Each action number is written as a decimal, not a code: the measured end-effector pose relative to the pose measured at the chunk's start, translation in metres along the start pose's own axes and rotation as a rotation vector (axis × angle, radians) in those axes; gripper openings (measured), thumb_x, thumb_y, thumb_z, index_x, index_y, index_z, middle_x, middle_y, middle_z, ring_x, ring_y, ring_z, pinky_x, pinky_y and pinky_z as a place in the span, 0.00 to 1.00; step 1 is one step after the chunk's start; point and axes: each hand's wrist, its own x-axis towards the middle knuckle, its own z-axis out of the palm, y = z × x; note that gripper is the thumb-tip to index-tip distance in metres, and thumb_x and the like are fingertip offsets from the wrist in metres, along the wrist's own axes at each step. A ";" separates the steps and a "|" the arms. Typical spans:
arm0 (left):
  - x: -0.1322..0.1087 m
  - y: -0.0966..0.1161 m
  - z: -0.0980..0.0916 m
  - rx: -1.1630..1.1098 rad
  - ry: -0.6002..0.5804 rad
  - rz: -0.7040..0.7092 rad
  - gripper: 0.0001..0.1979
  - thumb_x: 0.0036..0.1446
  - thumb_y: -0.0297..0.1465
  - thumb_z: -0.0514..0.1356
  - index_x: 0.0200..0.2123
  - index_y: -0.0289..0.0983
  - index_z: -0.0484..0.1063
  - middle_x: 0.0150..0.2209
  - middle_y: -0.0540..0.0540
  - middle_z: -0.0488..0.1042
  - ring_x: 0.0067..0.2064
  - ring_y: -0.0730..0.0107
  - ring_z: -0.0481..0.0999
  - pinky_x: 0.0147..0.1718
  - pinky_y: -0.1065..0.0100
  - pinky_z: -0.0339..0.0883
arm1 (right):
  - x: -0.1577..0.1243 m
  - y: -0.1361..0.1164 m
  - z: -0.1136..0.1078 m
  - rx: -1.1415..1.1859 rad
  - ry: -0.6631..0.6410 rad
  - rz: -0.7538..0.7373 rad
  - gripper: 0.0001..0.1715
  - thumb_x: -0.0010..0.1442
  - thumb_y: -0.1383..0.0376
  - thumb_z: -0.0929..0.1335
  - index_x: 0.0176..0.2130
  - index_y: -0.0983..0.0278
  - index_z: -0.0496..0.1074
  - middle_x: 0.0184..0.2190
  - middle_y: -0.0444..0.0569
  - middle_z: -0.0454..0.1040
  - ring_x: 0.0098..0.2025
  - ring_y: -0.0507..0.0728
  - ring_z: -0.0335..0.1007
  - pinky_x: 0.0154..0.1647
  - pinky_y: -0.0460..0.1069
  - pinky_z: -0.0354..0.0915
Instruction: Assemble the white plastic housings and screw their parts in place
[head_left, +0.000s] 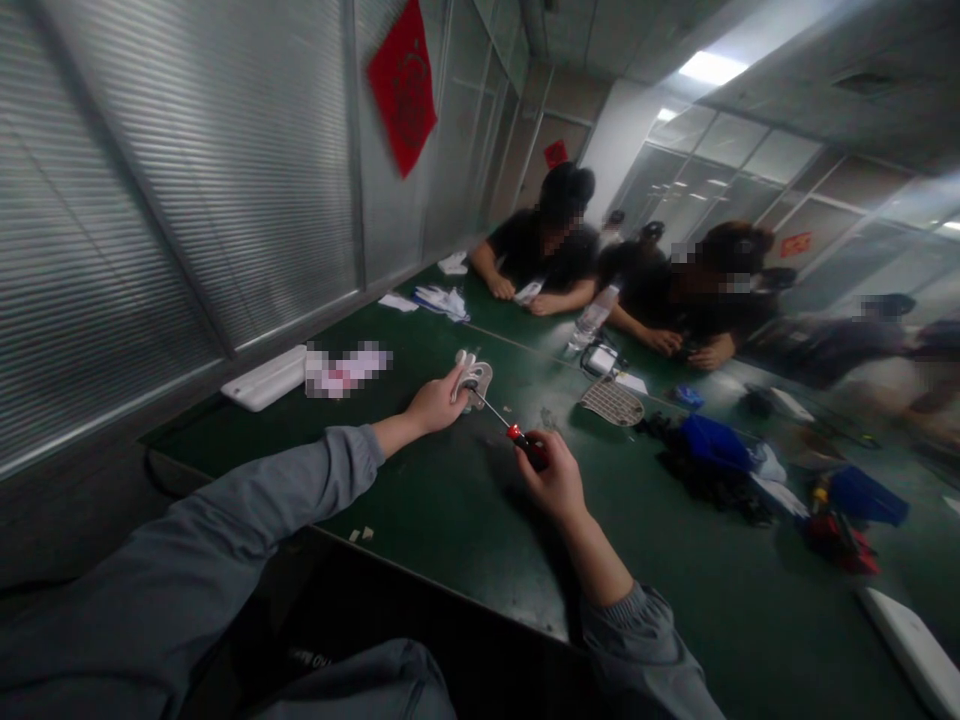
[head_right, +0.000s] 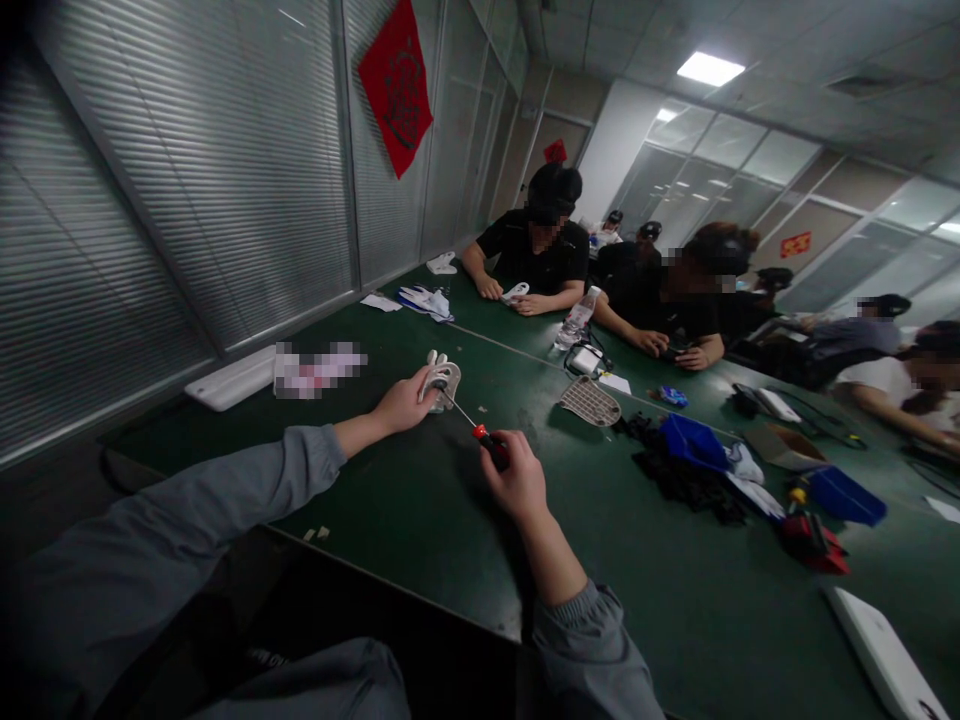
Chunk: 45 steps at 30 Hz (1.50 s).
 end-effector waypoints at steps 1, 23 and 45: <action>0.000 0.000 0.000 0.011 0.002 0.006 0.25 0.64 0.35 0.53 0.63 0.38 0.61 0.37 0.43 0.79 0.35 0.61 0.79 0.37 0.65 0.69 | 0.000 0.000 0.000 -0.010 0.000 0.000 0.13 0.64 0.58 0.66 0.46 0.61 0.70 0.40 0.51 0.73 0.37 0.56 0.72 0.37 0.49 0.70; -0.003 0.005 -0.002 0.093 0.023 0.019 0.25 0.65 0.35 0.54 0.64 0.41 0.59 0.41 0.44 0.79 0.39 0.59 0.80 0.41 0.64 0.70 | -0.004 -0.016 -0.005 0.023 0.072 -0.087 0.16 0.64 0.63 0.66 0.52 0.60 0.68 0.46 0.54 0.70 0.45 0.59 0.73 0.45 0.54 0.73; 0.002 0.000 0.001 0.007 0.057 -0.084 0.26 0.64 0.37 0.54 0.64 0.38 0.60 0.37 0.41 0.80 0.36 0.58 0.80 0.38 0.65 0.69 | -0.014 -0.011 0.005 0.011 0.050 0.025 0.18 0.64 0.57 0.66 0.52 0.59 0.67 0.39 0.51 0.78 0.32 0.56 0.76 0.32 0.49 0.72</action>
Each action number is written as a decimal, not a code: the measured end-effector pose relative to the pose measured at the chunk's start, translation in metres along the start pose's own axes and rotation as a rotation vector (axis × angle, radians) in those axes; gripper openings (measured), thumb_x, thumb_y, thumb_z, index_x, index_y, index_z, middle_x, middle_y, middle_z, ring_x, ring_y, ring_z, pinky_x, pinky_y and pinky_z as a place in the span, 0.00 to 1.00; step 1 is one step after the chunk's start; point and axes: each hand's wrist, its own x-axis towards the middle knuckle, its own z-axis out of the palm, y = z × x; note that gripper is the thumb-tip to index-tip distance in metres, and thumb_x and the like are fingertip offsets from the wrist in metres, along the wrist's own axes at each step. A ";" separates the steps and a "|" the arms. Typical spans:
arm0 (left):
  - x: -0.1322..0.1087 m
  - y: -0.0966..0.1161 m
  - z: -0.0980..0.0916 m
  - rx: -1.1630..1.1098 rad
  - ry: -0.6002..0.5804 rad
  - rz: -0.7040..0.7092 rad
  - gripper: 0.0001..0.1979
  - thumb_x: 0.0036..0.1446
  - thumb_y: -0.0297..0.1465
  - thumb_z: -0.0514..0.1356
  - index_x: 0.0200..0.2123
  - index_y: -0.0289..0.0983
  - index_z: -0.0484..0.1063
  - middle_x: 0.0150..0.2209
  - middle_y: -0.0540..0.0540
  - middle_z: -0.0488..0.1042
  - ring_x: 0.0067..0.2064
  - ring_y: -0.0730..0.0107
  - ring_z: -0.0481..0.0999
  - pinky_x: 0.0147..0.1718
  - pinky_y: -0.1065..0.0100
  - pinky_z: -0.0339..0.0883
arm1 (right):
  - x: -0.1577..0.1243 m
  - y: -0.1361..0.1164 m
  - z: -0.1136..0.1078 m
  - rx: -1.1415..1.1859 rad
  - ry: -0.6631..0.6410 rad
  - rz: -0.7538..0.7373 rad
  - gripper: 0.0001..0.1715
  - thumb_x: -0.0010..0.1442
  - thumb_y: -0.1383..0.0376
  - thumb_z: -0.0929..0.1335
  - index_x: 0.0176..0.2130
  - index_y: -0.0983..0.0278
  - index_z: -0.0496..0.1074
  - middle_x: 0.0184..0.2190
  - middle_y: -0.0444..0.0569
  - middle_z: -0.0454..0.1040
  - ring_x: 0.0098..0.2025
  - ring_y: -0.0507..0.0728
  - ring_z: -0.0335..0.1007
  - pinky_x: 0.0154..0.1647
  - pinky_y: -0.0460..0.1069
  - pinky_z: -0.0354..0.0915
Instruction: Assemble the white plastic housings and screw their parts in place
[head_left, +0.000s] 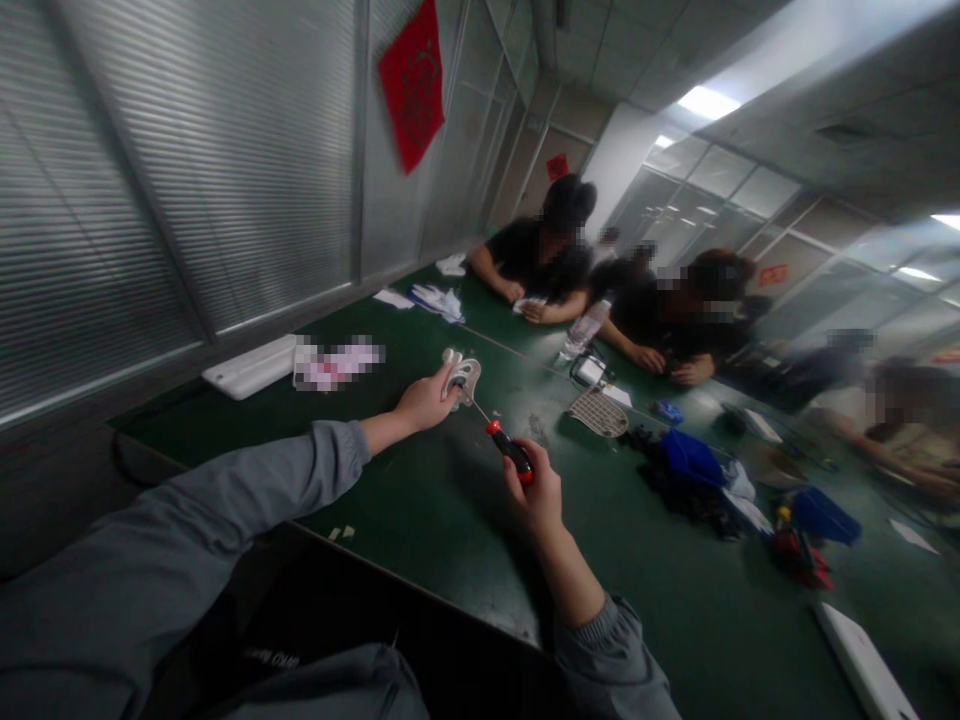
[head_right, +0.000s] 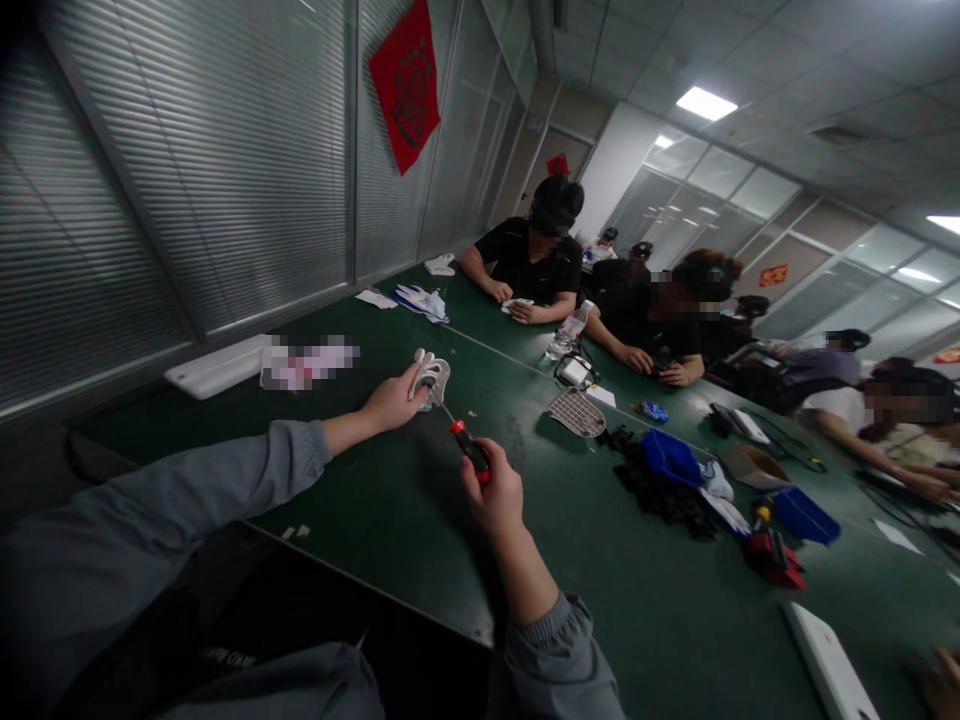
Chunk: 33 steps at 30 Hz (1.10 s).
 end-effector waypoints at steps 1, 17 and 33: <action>0.000 0.000 0.000 -0.004 0.002 0.001 0.26 0.64 0.37 0.54 0.64 0.38 0.60 0.37 0.41 0.80 0.36 0.57 0.80 0.38 0.65 0.69 | 0.001 -0.001 0.000 -0.001 -0.006 -0.009 0.19 0.64 0.57 0.67 0.52 0.59 0.67 0.39 0.51 0.77 0.32 0.56 0.76 0.32 0.49 0.72; -0.003 0.002 -0.002 0.090 -0.016 0.056 0.26 0.65 0.36 0.53 0.64 0.39 0.59 0.41 0.41 0.80 0.39 0.57 0.81 0.38 0.65 0.69 | 0.001 -0.004 -0.002 0.106 0.054 -0.017 0.36 0.60 0.58 0.70 0.62 0.60 0.57 0.38 0.49 0.72 0.33 0.54 0.72 0.34 0.48 0.70; -0.005 0.008 -0.009 0.189 -0.057 0.092 0.26 0.65 0.35 0.53 0.65 0.40 0.56 0.45 0.43 0.80 0.42 0.58 0.81 0.40 0.64 0.70 | -0.001 -0.006 -0.005 0.167 -0.048 0.030 0.35 0.64 0.59 0.64 0.66 0.61 0.52 0.36 0.48 0.75 0.27 0.53 0.71 0.30 0.49 0.69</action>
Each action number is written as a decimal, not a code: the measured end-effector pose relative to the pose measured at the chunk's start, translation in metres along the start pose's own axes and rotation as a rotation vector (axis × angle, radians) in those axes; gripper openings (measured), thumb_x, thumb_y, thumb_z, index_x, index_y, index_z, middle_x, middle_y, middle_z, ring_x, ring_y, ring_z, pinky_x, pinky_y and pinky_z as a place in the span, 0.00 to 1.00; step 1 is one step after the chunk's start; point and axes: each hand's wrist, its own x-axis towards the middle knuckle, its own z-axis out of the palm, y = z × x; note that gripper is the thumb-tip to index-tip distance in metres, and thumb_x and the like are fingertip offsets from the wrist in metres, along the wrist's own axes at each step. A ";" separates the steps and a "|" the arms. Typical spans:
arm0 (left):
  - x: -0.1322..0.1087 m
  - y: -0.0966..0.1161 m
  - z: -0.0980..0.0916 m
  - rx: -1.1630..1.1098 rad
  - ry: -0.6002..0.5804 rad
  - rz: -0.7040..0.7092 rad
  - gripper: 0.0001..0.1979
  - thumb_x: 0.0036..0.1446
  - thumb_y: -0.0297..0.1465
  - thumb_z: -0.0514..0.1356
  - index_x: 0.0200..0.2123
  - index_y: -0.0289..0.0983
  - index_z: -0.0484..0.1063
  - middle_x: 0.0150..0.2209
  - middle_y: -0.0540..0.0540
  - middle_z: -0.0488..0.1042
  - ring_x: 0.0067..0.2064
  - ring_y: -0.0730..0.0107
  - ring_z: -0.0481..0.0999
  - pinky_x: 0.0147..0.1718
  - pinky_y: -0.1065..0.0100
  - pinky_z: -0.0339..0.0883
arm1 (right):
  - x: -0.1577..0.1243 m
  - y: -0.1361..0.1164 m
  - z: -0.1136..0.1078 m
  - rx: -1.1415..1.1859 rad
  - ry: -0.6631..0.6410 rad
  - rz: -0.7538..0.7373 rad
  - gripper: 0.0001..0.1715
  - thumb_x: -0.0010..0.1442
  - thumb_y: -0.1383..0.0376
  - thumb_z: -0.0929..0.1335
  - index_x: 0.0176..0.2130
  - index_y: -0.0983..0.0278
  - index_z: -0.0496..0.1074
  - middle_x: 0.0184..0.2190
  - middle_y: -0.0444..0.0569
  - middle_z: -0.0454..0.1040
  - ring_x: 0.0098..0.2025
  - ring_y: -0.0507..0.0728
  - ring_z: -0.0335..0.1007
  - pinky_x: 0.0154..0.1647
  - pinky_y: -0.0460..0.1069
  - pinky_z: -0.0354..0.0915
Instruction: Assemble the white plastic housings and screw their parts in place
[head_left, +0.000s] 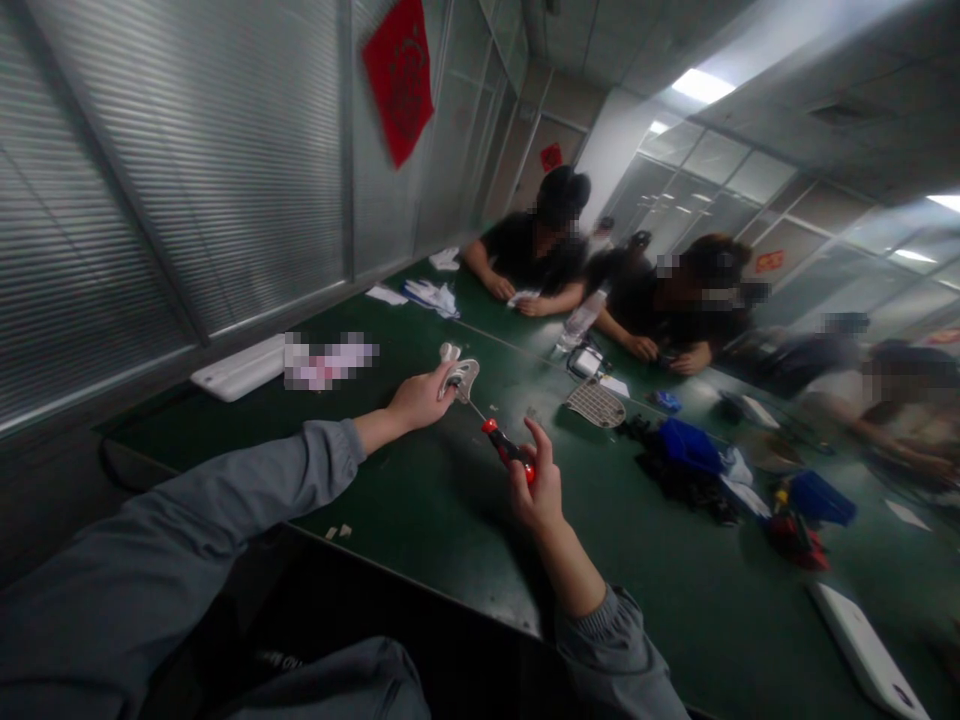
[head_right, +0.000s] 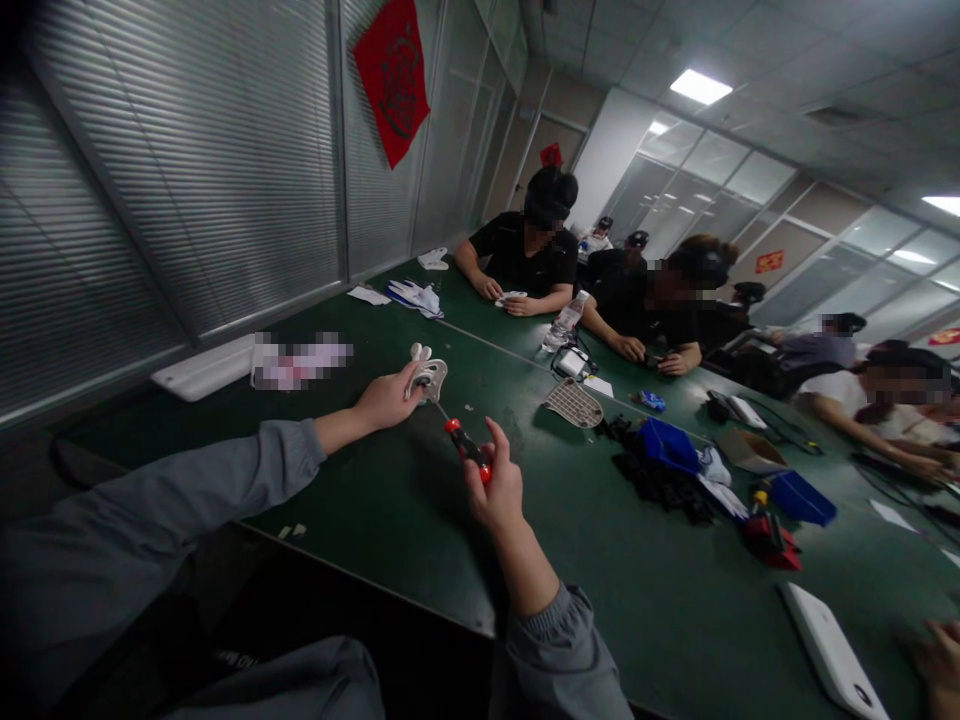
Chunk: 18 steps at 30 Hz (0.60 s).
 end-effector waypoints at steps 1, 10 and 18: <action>0.000 0.000 0.000 0.002 0.000 0.002 0.26 0.65 0.35 0.53 0.65 0.40 0.56 0.45 0.43 0.80 0.42 0.58 0.81 0.41 0.64 0.70 | 0.000 0.000 -0.001 -0.014 -0.008 0.023 0.34 0.65 0.59 0.64 0.66 0.62 0.53 0.32 0.46 0.74 0.24 0.52 0.68 0.28 0.48 0.67; 0.000 0.000 -0.002 0.002 0.015 -0.001 0.24 0.66 0.36 0.52 0.64 0.40 0.57 0.44 0.42 0.80 0.41 0.58 0.81 0.37 0.65 0.69 | 0.001 -0.004 0.000 -0.051 -0.101 0.005 0.35 0.63 0.60 0.66 0.66 0.61 0.53 0.32 0.45 0.72 0.24 0.51 0.67 0.28 0.47 0.66; 0.000 0.000 -0.001 0.026 0.010 0.019 0.24 0.66 0.36 0.51 0.64 0.40 0.57 0.46 0.41 0.79 0.42 0.57 0.81 0.39 0.64 0.70 | 0.001 -0.002 -0.002 -0.025 -0.073 -0.046 0.34 0.65 0.61 0.64 0.67 0.61 0.52 0.38 0.48 0.74 0.29 0.53 0.70 0.32 0.49 0.69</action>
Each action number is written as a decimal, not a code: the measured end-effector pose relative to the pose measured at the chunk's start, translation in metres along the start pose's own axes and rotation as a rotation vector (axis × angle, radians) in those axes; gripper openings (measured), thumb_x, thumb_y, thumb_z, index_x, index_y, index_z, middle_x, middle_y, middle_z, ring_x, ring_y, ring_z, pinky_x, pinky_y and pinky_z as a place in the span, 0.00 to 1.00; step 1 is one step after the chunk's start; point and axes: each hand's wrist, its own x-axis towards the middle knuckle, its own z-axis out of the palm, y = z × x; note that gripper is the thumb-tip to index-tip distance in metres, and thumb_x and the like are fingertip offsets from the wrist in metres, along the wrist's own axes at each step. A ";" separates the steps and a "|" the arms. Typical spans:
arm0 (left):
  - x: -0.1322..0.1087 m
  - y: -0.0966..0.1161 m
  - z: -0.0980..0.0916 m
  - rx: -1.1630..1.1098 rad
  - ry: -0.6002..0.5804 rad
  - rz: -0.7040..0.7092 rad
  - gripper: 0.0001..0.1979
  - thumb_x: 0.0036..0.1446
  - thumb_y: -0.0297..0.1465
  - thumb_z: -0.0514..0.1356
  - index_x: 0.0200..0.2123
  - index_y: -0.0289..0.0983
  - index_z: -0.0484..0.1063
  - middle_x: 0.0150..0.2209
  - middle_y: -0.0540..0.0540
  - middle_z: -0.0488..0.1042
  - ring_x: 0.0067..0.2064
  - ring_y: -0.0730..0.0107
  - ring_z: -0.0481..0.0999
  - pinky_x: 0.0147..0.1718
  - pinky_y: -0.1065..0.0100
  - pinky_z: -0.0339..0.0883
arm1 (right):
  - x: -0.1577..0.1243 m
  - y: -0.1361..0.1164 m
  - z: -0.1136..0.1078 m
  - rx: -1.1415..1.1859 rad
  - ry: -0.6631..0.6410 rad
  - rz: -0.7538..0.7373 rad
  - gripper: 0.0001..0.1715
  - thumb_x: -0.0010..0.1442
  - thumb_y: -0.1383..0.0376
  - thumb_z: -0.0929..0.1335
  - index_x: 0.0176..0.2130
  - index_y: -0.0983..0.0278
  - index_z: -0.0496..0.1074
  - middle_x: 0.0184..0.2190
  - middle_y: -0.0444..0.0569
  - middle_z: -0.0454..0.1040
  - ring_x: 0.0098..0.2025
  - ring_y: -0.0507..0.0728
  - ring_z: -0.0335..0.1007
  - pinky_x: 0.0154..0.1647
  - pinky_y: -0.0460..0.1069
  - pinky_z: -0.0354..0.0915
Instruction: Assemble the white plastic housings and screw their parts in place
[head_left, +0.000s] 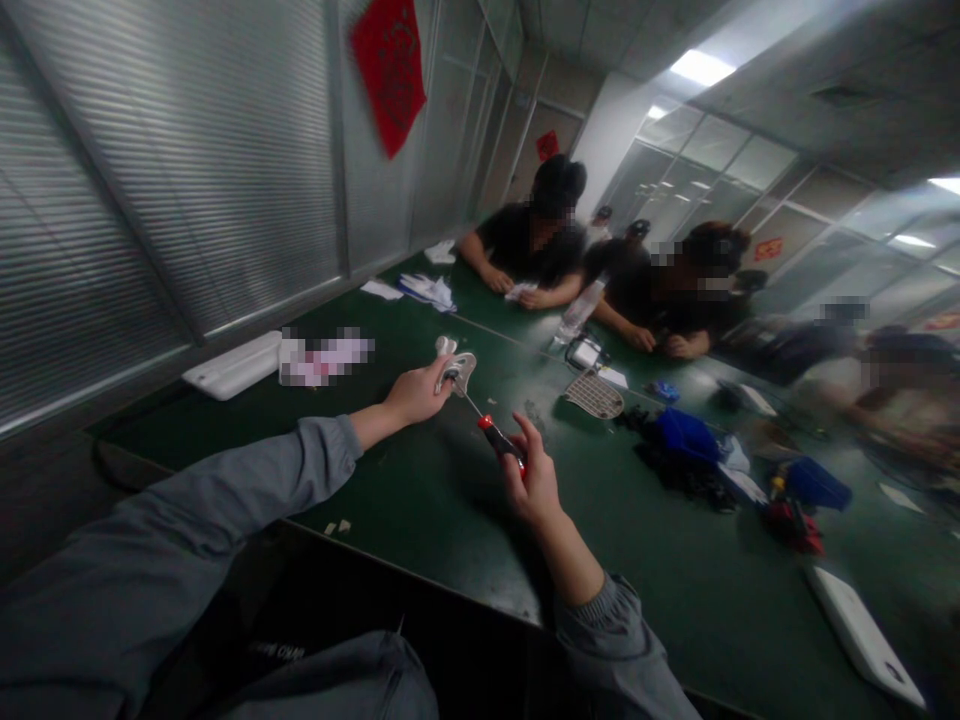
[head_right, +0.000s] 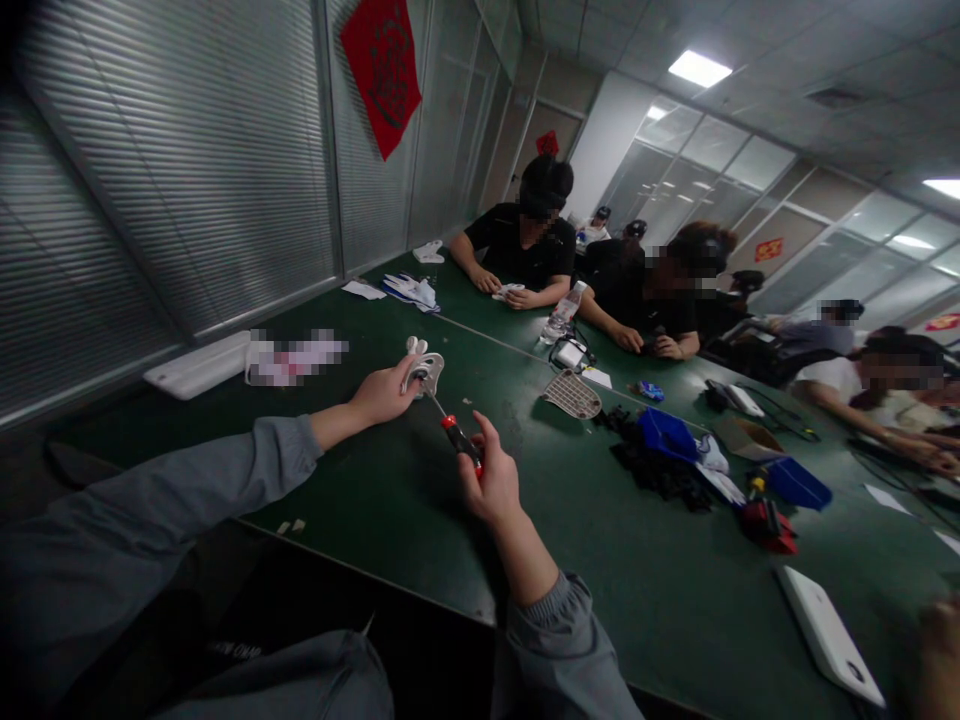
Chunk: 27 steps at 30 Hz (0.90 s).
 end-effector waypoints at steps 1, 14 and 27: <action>0.000 0.000 0.000 0.001 0.001 -0.003 0.24 0.66 0.36 0.51 0.64 0.40 0.57 0.46 0.41 0.79 0.42 0.57 0.81 0.39 0.64 0.70 | 0.000 0.001 0.000 -0.001 -0.016 0.022 0.33 0.66 0.61 0.62 0.67 0.61 0.51 0.34 0.46 0.74 0.26 0.52 0.68 0.30 0.48 0.68; 0.000 0.000 -0.002 -0.006 -0.004 0.003 0.25 0.66 0.36 0.52 0.64 0.40 0.56 0.45 0.42 0.79 0.42 0.57 0.81 0.40 0.64 0.70 | 0.000 0.001 0.000 -0.022 0.102 0.064 0.36 0.62 0.61 0.66 0.65 0.62 0.54 0.29 0.41 0.70 0.24 0.51 0.66 0.27 0.46 0.65; 0.000 0.003 -0.005 -0.026 -0.029 -0.020 0.25 0.66 0.36 0.52 0.65 0.40 0.57 0.47 0.41 0.79 0.44 0.57 0.80 0.42 0.63 0.70 | 0.001 0.003 0.001 -0.013 0.105 -0.014 0.39 0.58 0.59 0.70 0.64 0.60 0.56 0.40 0.49 0.71 0.37 0.56 0.71 0.39 0.51 0.70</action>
